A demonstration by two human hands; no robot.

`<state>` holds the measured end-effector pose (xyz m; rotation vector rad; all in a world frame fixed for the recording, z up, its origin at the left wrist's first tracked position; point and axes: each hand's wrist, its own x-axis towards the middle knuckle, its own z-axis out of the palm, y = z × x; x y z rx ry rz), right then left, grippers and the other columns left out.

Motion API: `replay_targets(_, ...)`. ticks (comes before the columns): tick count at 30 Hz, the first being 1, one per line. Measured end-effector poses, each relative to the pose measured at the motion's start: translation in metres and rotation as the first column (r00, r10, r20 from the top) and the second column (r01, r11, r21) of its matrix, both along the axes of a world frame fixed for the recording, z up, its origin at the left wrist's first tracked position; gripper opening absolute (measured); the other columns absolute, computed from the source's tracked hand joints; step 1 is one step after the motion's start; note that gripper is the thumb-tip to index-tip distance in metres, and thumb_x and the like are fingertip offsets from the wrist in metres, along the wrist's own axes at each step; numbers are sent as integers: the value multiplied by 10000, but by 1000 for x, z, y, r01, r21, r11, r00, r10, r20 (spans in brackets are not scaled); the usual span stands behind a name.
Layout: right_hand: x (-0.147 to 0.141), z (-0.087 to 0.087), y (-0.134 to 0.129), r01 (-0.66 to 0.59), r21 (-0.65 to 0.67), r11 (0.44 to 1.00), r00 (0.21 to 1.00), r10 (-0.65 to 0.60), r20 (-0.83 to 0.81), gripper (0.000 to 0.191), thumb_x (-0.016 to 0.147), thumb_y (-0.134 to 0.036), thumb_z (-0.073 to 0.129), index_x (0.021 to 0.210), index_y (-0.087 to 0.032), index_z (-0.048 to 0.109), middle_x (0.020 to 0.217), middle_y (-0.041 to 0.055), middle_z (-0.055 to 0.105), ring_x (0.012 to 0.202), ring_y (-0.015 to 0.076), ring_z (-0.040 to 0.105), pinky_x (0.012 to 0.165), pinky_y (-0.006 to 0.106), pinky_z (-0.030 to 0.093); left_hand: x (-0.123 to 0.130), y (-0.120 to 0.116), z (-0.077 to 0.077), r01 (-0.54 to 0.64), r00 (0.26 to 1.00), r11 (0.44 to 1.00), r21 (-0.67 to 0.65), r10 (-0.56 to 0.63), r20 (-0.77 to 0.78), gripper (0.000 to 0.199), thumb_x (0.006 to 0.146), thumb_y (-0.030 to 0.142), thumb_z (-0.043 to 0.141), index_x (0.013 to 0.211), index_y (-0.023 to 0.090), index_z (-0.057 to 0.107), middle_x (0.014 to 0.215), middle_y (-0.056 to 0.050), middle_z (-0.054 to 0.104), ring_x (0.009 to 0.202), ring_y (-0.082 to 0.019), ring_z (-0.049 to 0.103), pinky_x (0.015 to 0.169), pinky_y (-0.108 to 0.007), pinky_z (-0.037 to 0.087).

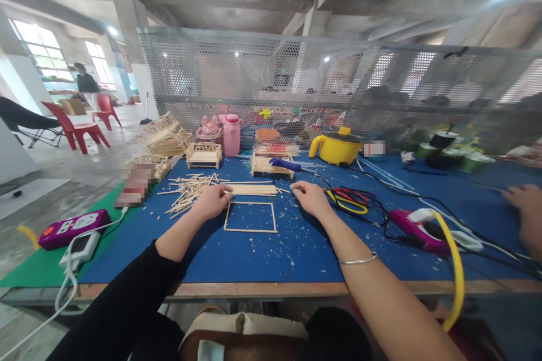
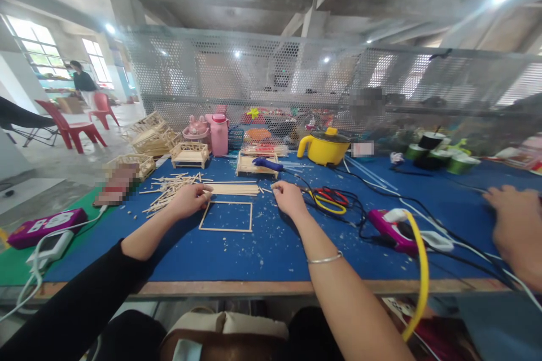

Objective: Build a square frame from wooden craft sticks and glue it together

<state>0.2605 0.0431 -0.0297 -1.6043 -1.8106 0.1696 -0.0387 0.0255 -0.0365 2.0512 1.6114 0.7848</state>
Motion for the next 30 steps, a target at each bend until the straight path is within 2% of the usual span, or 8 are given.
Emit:
replay_targets(4,3,3,0,15,32,999,1000,-15,-9,247,734,-213,511,925,-171,662,741,27,666,646,146,574,631,240,419,-1,0,0,11,1000,1000,4,-11,-6,342,814,336,462,1055,148,616,763,-43,705,631,-149,659,657,-248,492)
replay_targets(9,15,21,-6,100,88,991,995,-100,-4,363,835,-269,366,1106,-122,560,837,75,664,699,166,583,635,254,425,-2,0,0,26,1000,1000,12,-26,-12,344,819,343,456,1047,150,625,779,-46,707,635,-150,662,675,-248,487)
replay_targets(12,26,28,-15,87,56,995,993,-92,79,319,852,-245,343,1026,-162,597,848,67,673,745,172,593,655,249,410,-2,1,-1,37,999,999,17,-37,-19,340,815,343,462,1038,152,633,786,-47,709,642,-155,662,690,-252,485)
replay_targets(14,36,29,-26,64,-7,998,985,-62,163,262,847,-285,396,859,-191,640,812,56,679,743,177,596,641,244,394,-3,2,-2,41,999,999,24,-40,-24,338,808,345,472,1034,155,637,765,-44,708,654,-163,661,703,-259,483)
replay_targets(17,54,29,-48,89,-111,990,960,-55,275,311,828,-383,461,636,-197,619,685,62,662,659,190,589,563,248,349,-3,5,-4,44,999,999,31,-43,-26,341,803,359,478,1028,162,641,738,-41,703,671,-171,662,707,-263,482)
replay_targets(20,68,28,-72,157,-172,972,932,-88,352,293,807,-405,497,629,-206,617,676,67,659,629,195,581,523,254,307,-4,6,-6,46,999,998,32,-45,-21,349,806,368,468,1038,169,636,728,-39,699,695,-172,664,691,-254,485)
replay_targets(25,63,18,-97,157,-295,942,894,-9,448,272,758,-481,548,697,-217,577,718,36,658,632,181,572,511,244,299,-4,5,-6,55,998,998,26,-55,-16,353,804,370,464,1032,162,635,734,-42,698,696,-170,662,672,-249,490)
replay_targets(30,49,13,-98,112,-281,953,883,34,468,122,766,-289,530,682,-200,530,709,42,635,650,169,558,548,241,310,-6,4,-4,91,996,996,16,-91,-12,350,810,371,452,1031,168,632,771,-37,701,667,-151,658,652,-237,492)
